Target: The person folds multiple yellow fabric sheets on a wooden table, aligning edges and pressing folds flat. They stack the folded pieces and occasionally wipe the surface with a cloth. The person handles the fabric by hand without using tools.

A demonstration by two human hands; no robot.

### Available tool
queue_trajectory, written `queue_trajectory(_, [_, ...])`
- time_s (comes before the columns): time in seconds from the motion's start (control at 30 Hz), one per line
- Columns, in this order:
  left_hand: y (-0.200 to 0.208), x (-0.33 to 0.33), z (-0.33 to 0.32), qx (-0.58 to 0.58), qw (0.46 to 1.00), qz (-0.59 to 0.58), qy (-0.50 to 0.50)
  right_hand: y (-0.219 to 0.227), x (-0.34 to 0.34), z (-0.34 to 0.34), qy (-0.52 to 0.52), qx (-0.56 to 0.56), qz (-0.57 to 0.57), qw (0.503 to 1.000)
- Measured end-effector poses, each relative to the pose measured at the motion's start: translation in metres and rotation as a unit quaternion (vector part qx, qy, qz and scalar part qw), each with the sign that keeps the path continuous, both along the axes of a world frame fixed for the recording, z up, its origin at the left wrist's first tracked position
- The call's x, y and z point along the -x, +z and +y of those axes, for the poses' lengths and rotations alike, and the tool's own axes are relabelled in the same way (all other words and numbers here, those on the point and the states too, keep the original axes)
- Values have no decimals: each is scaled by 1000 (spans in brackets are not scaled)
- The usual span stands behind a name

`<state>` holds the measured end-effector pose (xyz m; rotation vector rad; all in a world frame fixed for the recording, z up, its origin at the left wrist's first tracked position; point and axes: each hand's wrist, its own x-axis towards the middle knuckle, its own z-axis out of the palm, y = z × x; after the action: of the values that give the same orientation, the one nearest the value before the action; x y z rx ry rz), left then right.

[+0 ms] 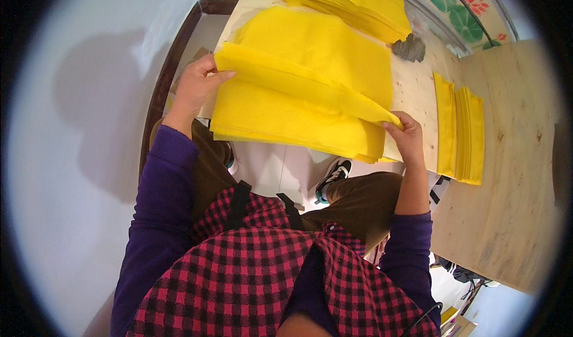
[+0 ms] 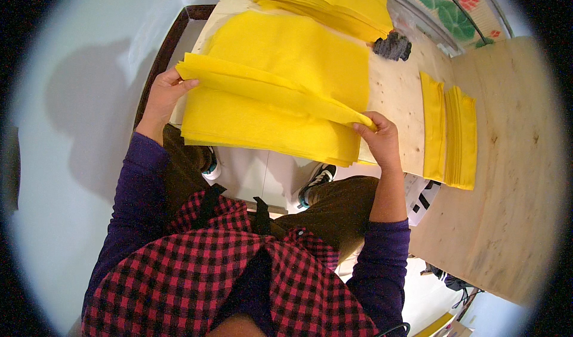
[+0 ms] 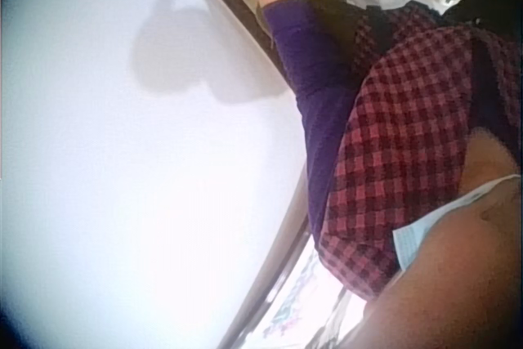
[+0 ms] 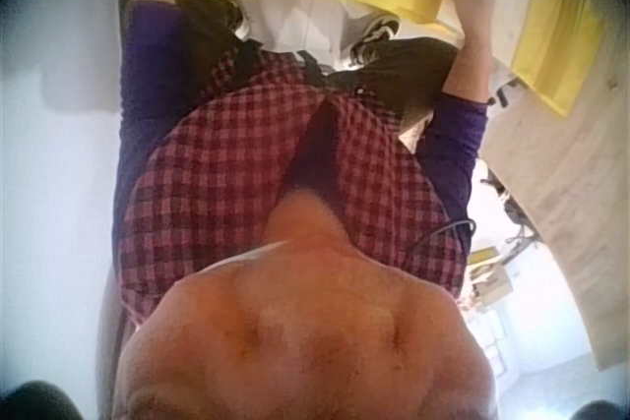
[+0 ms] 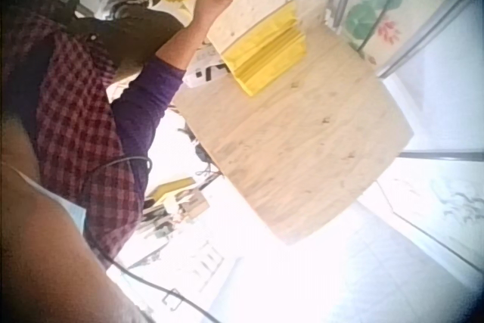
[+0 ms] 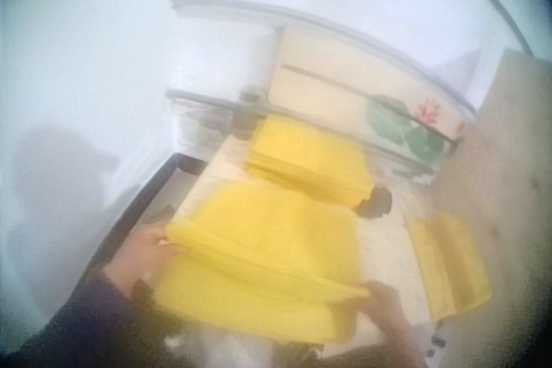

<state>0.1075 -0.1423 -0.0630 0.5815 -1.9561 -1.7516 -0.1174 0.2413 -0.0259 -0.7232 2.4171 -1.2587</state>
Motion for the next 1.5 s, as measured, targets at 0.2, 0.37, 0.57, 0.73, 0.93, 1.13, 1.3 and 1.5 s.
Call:
queue_trajectory(0.2, [1, 2, 0, -57, 998, 18, -14, -3, 12, -9, -41, 141, -48, 988])
queue_trajectory(0.37, [-4, 7, 1, -87, 996, 7, -15, -12, 23, -26, -86, 178, -75, 977])
queue_trajectory(0.57, [-3, 14, 2, -135, 991, -19, 13, -29, 29, -37, -128, 211, -89, 965])
queue_trajectory(0.73, [-3, 21, 6, -82, 995, -34, 46, -40, 35, -39, -150, 215, -91, 961])
queue_trajectory(0.93, [-4, 34, 8, -128, 989, -41, 60, -50, 39, -43, -158, 192, -25, 968])
queue_trajectory(1.13, [-8, 40, 8, -89, 994, -12, 64, -51, 41, -49, -166, 210, 13, 963])
queue_trajectory(1.3, [-19, 39, 5, -31, 994, -34, 102, -45, 42, -54, -194, 187, 52, 962])
queue_trajectory(1.5, [-21, 42, 5, 21, 991, -68, 115, -40, 42, -63, -201, 79, 108, 970])
